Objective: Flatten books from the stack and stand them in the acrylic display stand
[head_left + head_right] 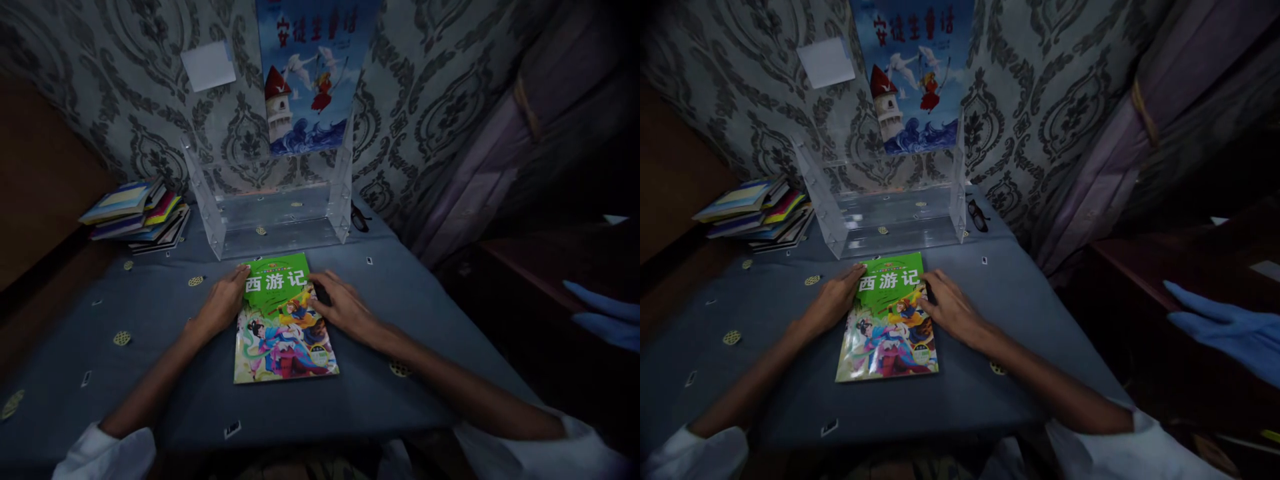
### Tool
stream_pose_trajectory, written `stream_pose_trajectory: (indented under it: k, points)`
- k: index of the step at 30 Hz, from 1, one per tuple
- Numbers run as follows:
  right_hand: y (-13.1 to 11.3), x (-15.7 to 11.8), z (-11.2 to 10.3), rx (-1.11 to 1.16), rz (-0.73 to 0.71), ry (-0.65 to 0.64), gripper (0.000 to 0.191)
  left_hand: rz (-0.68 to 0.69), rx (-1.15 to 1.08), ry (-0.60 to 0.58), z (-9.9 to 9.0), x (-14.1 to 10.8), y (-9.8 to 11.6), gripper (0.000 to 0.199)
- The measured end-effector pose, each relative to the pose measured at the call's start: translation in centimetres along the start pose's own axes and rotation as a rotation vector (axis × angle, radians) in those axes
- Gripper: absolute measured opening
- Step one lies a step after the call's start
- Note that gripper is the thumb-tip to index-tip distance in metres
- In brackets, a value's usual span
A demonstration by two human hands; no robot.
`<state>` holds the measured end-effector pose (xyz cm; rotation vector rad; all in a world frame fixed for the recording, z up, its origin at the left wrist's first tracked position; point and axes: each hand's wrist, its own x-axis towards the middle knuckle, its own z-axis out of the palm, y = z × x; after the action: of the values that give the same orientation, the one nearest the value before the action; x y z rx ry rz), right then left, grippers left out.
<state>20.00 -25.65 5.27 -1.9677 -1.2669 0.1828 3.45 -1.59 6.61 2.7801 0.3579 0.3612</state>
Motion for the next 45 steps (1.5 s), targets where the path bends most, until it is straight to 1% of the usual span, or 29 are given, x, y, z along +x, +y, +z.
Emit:
stream_pose_trajectory:
  k: [2, 4, 7, 10, 17, 26, 31, 36, 39, 45]
  points:
    - [0.6, 0.6, 0.9, -0.023, -0.066, 0.005, 0.044, -0.001, -0.043, 0.015, 0.1, 0.3, 0.0, 0.044]
    - [1.3, 1.1, 1.7, -0.039, -0.094, 0.008, 0.045, -0.013, -0.079, 0.022, 0.2, 0.7, 0.2, 0.041]
    - [1.9, 1.5, 2.3, -0.044, -0.089, 0.017, 0.047, -0.016, -0.12, 0.023, 0.4, 1.4, 0.5, 0.039]
    - [2.0, 1.6, 2.5, -0.041, -0.071, 0.017, 0.049, 0.002, -0.156, 0.017, 0.9, 2.4, 1.0, 0.039]
    - [1.9, 1.1, 2.4, 0.001, -0.072, 0.012, 0.052, 0.08, -0.179, -0.018, 2.2, 4.8, 3.3, 0.04]
    - [2.2, 0.9, 2.6, -0.006, -0.129, 0.054, 0.051, 0.28, -0.002, -0.075, 3.5, 7.0, 4.6, 0.042]
    - [1.9, 0.9, 2.5, -0.031, -0.129, 0.061, 0.05, 0.38, -0.03, -0.065, 4.6, 8.2, 4.9, 0.043]
    - [1.2, 1.1, 2.1, -0.067, -0.114, 0.049, 0.051, 0.467, -0.044, -0.058, 5.2, 8.8, 4.6, 0.044]
    - [1.0, 1.2, 1.8, -0.077, -0.118, 0.031, 0.051, 0.49, -0.052, -0.041, 5.4, 8.9, 4.3, 0.044]
    - [0.9, 1.3, 1.3, -0.132, -0.129, 0.013, 0.05, 0.488, -0.085, -0.038, 5.5, 8.9, 4.1, 0.045]
